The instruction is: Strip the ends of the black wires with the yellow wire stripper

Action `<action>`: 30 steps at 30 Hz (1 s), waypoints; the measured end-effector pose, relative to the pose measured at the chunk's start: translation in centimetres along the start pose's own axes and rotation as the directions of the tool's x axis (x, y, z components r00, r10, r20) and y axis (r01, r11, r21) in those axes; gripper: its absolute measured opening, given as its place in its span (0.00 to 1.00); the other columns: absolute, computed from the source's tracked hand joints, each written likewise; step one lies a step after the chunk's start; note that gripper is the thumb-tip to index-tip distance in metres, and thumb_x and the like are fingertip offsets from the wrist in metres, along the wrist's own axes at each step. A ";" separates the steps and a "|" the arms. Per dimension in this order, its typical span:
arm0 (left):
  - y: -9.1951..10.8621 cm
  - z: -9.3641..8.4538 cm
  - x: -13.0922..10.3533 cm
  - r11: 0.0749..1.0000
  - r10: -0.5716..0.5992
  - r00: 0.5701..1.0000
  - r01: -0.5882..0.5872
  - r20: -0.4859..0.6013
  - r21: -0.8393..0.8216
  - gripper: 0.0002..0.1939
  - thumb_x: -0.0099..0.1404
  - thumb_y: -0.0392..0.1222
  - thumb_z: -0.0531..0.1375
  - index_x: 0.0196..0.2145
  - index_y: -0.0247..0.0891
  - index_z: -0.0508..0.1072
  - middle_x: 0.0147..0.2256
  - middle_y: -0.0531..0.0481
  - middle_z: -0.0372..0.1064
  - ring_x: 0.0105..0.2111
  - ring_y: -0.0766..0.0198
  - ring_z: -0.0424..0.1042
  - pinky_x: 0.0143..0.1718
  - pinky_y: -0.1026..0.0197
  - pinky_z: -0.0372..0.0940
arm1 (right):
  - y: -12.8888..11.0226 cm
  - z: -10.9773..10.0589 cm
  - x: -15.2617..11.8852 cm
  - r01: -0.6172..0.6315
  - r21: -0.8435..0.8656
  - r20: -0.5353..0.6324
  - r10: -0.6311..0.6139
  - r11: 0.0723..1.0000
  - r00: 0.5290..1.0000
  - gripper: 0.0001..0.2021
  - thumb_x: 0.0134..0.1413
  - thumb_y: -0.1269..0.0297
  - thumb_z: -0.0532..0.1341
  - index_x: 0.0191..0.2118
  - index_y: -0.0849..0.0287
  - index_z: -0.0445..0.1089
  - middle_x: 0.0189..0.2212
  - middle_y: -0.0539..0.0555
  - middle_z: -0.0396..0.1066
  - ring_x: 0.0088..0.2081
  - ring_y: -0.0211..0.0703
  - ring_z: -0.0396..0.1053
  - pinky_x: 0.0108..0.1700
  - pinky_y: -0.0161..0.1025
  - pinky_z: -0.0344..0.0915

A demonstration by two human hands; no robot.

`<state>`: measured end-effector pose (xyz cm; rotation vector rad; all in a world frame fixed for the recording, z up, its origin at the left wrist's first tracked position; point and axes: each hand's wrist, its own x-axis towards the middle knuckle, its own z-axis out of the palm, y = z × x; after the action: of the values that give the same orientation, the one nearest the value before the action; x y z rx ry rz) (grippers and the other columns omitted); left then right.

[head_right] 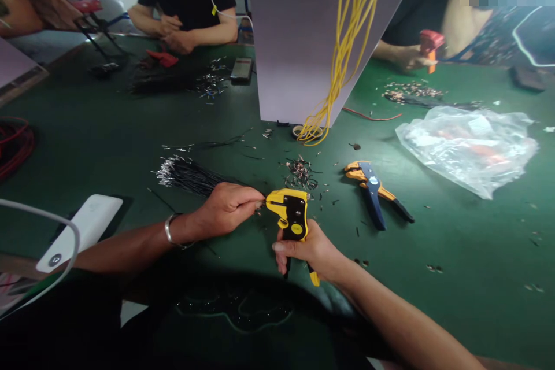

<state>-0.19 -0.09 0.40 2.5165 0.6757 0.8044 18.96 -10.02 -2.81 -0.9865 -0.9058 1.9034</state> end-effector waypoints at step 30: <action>-0.3 0.0 0.0 0.999 0.037 0.999 -0.037 -0.034 0.000 0.09 0.63 0.33 0.55 0.27 0.35 0.73 0.20 0.54 0.71 0.20 0.71 0.68 0.24 0.69 0.60 | -0.4 0.1 -0.1 -0.030 0.023 0.015 0.030 0.999 0.999 0.08 0.46 0.67 0.67 0.24 0.63 0.68 0.15 0.49 0.68 0.18 0.39 0.67 0.23 0.37 0.65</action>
<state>-0.29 0.13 0.18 2.5265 0.6421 0.8620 19.04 -9.97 -2.42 -0.9784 -0.8797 1.9445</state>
